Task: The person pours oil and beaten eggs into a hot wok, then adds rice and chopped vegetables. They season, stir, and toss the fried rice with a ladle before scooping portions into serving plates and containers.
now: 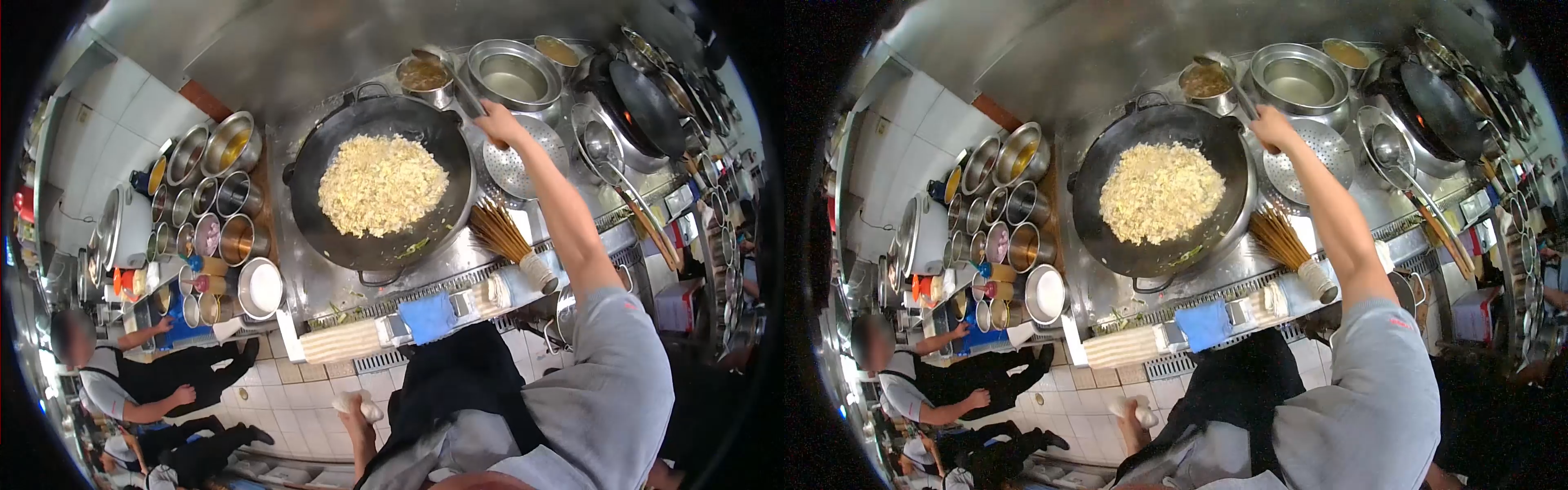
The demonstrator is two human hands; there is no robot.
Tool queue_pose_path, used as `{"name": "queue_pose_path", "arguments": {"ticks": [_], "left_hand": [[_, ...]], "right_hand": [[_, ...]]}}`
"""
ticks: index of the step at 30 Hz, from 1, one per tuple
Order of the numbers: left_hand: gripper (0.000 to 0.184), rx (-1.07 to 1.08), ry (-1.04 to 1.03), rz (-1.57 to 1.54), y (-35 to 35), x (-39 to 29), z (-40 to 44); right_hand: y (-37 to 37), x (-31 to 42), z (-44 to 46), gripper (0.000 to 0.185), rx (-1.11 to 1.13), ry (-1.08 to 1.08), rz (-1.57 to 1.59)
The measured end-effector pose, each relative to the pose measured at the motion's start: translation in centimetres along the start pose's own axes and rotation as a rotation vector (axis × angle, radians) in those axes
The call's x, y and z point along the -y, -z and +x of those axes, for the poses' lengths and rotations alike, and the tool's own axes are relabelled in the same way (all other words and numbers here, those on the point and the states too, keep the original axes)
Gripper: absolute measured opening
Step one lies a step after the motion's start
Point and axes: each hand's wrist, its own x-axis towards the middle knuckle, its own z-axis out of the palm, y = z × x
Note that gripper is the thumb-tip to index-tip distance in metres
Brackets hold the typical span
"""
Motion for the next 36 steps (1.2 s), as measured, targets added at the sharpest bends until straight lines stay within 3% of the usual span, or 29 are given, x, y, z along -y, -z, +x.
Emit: {"name": "queue_pose_path", "arguments": {"ticks": [3,6,7,9,10,11,14,15,17,18,20,21,24,25,28,29,32,34,36], "left_hand": [[0.037,-0.020,-0.017,0.051,-0.2,0.4,-1.3],[0.040,0.038,-0.005,0.093,1.0,2.2,0.4],[0.041,0.043,-0.028,0.107,0.6,1.9,0.4],[0.043,0.044,-0.066,0.131,-0.3,1.2,-0.4],[0.043,0.042,-0.086,0.156,-0.4,1.0,-0.8],[0.043,0.041,-0.104,0.180,-0.5,0.8,-1.2],[0.042,0.059,-0.108,0.183,-0.6,1.4,-2.0],[0.042,0.068,-0.100,0.171,-0.6,1.7,-2.3],[0.041,0.033,-0.061,0.135,-1.7,1.5,-3.7],[0.041,0.023,-0.044,0.112,-2.5,1.4,-4.0],[0.040,0.051,-0.021,0.046,-3.5,1.4,-3.8],[0.040,0.052,-0.016,0.046,-3.8,1.1,-3.6],[0.040,0.150,-0.085,0.096,-4.2,-0.3,-0.8],[0.040,0.197,-0.134,0.118,-5.0,-1.5,0.0],[0.040,0.248,-0.277,0.199,-8.4,-6.1,-0.1],[0.040,0.246,-0.321,0.232,-9.0,-7.4,-0.6],[0.041,0.260,-0.368,0.168,-7.8,-8.3,-1.3],[0.041,0.211,-0.322,0.084,-5.4,-6.4,-1.5],[0.041,0.155,-0.288,0.023,-4.5,-4.7,-2.7]], "right_hand": [[2.5,2.3,-7.6,0.029,-0.254,-0.131,0.007],[3.7,-1.7,-5.3,0.040,-0.289,-0.204,-0.218],[3.7,-4.9,-2.6,0.023,-0.316,-0.203,-0.153],[6.9,-8.8,2.1,0.010,-0.145,-0.506,0.929],[7.7,-8.4,2.2,0.009,-0.027,-0.641,1.470],[8.8,-8.5,1.3,0.021,0.042,-0.609,1.999],[7.3,-10.0,0.7,0.014,0.092,-0.637,1.799],[4.7,-14.6,1.8,0.017,0.031,-0.390,0.841],[2.7,-12.4,-3.3,0.043,-0.345,-0.267,-0.012],[4.8,-7.8,-6.9,0.050,-0.314,-0.260,-0.083],[5.9,-6.0,-8.0,0.058,-0.358,-0.136,-0.117],[6.7,-5.5,-7.8,0.061,-0.439,0.063,-0.256],[11.2,3.8,-8.0,0.052,-0.215,0.129,0.485],[12.9,7.8,-7.8,0.047,-0.167,0.118,0.578],[16.6,12.4,-1.4,0.006,-0.045,0.145,1.013],[17.8,12.6,1.8,0.014,0.012,0.017,1.251],[16.6,13.5,1.4,0.011,-0.378,0.076,1.041],[12.8,12.7,-0.6,0.005,-0.644,-0.129,0.904],[9.1,9.5,-8.5,0.021,-0.600,0.056,0.776]]}}
